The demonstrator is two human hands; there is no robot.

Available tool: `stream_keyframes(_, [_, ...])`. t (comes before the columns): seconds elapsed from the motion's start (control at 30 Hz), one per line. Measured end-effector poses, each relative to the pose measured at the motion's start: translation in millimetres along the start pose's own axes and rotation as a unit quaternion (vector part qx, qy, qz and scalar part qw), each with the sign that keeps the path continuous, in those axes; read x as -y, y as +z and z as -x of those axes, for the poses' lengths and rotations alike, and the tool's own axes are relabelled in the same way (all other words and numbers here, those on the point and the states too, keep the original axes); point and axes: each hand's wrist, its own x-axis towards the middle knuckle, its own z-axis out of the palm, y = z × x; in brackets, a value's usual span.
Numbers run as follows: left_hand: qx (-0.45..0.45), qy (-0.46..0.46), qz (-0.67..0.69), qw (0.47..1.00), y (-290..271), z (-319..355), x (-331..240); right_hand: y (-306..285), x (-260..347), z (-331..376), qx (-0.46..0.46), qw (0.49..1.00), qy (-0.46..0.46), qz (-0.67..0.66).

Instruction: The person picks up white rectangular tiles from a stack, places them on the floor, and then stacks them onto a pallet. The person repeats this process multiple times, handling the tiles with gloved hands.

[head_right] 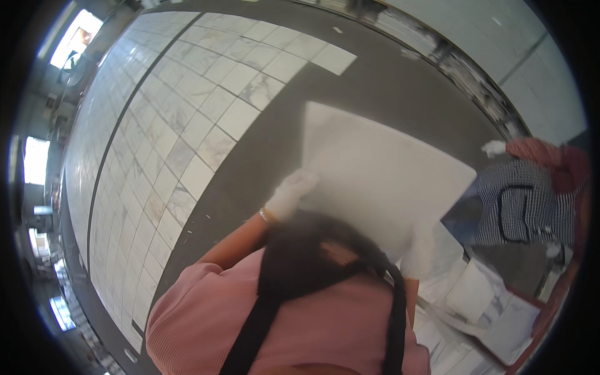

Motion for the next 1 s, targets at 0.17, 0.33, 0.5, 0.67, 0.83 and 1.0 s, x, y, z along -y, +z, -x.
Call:
stream_keyframes(0.17, [-0.057,0.006,-0.074,0.996,3,0,2,-1,25,-2,0.008,0.999,0.004,0.052])
stream_keyframes(0.33, [-0.042,0.005,-0.110,0.993,11,-11,12,10,50,-13,-0.004,0.995,0.075,-0.070])
stream_keyframes(0.5, [-0.043,0.004,-0.152,0.987,15,-26,20,13,35,-19,-0.005,0.989,0.110,-0.097])
stream_keyframes(0.67, [0.003,0.004,-0.056,0.998,20,-47,36,12,7,-23,-0.027,0.987,0.148,-0.061])
stream_keyframes(0.83, [-0.011,-0.032,-0.083,0.996,17,-62,47,13,-2,-24,-0.020,0.985,0.170,0.005])
stream_keyframes(1.0, [0.011,-0.051,-0.105,0.993,8,-77,48,23,-1,-23,-0.036,0.980,0.191,-0.043])
